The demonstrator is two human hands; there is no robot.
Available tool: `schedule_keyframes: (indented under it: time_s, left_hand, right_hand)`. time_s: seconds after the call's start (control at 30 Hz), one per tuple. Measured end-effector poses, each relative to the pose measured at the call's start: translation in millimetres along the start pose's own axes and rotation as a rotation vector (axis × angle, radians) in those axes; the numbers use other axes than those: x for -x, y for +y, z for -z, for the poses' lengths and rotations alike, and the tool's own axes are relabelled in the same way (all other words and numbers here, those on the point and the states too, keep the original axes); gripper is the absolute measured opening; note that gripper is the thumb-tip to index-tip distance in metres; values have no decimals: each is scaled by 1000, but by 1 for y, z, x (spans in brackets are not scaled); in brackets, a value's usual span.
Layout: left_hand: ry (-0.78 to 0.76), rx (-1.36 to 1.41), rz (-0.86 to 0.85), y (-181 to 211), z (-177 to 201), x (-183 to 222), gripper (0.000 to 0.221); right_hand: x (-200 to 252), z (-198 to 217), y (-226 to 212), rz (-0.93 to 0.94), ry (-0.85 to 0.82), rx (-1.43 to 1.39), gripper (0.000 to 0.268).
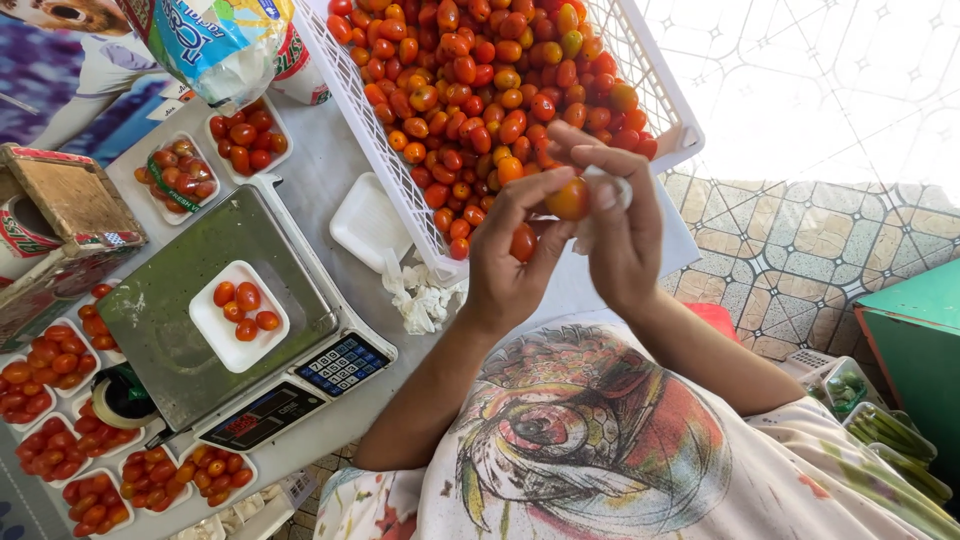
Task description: The person wipes individual cherry tomatoes with a cloth and places them into white foam trays, then weighs the trays on a digital scale.
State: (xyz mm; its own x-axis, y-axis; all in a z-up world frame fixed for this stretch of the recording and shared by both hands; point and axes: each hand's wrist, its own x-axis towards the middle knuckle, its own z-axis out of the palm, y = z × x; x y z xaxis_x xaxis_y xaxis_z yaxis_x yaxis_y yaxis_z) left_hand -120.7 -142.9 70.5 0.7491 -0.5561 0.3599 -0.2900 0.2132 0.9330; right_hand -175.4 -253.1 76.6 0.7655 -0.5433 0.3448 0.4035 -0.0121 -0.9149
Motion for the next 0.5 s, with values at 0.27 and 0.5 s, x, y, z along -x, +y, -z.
schedule_keyframes:
  time_s: [0.27,0.5]
  left_hand:
    - [106,469,378,-67,7,39,31]
    - [-71,550,435,-78,23,23,39]
  right_hand:
    - [11,1,45,205,-95,76,38]
    - [-3,30,92,-326,76,-68,35]
